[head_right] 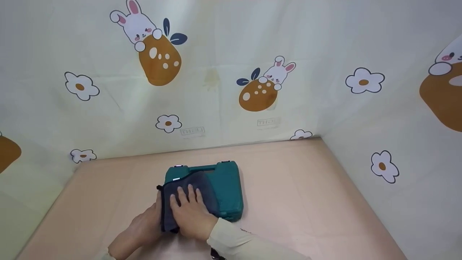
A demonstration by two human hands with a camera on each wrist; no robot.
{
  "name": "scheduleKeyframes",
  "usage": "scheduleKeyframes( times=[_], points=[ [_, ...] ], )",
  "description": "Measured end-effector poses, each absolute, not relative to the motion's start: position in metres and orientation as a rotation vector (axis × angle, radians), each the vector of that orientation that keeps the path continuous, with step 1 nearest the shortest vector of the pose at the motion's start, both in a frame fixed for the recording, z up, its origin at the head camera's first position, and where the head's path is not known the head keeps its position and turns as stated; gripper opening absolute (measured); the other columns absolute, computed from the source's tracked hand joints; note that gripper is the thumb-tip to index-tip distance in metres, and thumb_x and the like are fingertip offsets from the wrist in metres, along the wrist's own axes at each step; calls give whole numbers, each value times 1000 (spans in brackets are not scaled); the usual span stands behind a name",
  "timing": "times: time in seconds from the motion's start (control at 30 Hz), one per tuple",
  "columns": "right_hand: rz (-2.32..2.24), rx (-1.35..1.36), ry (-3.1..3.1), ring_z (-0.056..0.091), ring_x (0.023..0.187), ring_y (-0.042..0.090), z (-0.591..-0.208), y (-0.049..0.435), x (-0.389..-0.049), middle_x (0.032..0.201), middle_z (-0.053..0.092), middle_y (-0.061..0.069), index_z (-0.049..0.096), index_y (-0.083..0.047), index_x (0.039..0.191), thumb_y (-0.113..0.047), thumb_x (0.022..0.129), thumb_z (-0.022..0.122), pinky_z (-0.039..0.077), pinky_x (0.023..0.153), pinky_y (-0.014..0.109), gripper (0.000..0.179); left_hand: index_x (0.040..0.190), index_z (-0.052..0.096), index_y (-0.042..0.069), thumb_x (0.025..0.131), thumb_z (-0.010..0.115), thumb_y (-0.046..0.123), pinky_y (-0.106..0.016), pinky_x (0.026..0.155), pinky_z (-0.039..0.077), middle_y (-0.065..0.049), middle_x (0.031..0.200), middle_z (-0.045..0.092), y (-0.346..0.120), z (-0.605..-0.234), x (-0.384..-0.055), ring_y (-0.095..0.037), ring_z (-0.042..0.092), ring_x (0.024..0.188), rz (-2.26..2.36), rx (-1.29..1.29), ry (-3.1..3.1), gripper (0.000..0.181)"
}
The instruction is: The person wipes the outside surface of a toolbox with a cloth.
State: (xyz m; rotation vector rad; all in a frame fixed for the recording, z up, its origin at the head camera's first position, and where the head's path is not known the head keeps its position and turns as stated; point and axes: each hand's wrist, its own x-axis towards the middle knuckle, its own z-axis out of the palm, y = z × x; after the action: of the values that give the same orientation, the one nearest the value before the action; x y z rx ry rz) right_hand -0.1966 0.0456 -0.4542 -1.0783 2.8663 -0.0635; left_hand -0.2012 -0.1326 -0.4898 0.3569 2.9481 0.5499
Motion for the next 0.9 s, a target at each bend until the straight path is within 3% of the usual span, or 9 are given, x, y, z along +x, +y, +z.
scheduleKeyframes(
  times=[0.33,0.57,0.67,0.8,0.9],
  points=[
    [-82,-1051,2914,26,145,47,-455,37,-204,161,28,22,35,-4,157,-19,92,76,30,110,57,78,151,17,-19,86,77,54,-72,90,41,-37,149,37,-134,-488,-202,-51,45,131,613,355,2919,115],
    [-48,-1002,2949,27,145,46,-454,29,-215,161,29,22,35,-3,157,-40,88,82,29,111,56,92,154,9,-15,78,76,69,-69,87,44,-37,144,43,-133,-488,-201,-49,50,126,687,340,2941,132],
    [15,-974,2983,30,144,45,-453,24,-221,160,31,22,36,-3,157,-47,86,81,31,111,55,94,156,1,-11,75,75,73,-69,86,45,-37,148,38,-133,-489,-201,-49,50,126,715,356,2947,139],
    [78,-916,3013,32,143,44,-451,18,-229,159,33,21,37,-5,157,-42,92,76,33,111,53,84,157,-9,-6,73,75,74,-70,86,45,-36,152,34,-132,-491,-201,-48,49,127,725,351,2932,144],
    [120,-885,3018,32,143,43,-452,14,-238,159,33,20,37,-6,157,-37,95,73,33,111,52,79,158,-9,-6,74,74,75,-69,88,44,-36,151,35,-131,-491,-202,-47,49,128,704,314,2910,143]
  ],
)
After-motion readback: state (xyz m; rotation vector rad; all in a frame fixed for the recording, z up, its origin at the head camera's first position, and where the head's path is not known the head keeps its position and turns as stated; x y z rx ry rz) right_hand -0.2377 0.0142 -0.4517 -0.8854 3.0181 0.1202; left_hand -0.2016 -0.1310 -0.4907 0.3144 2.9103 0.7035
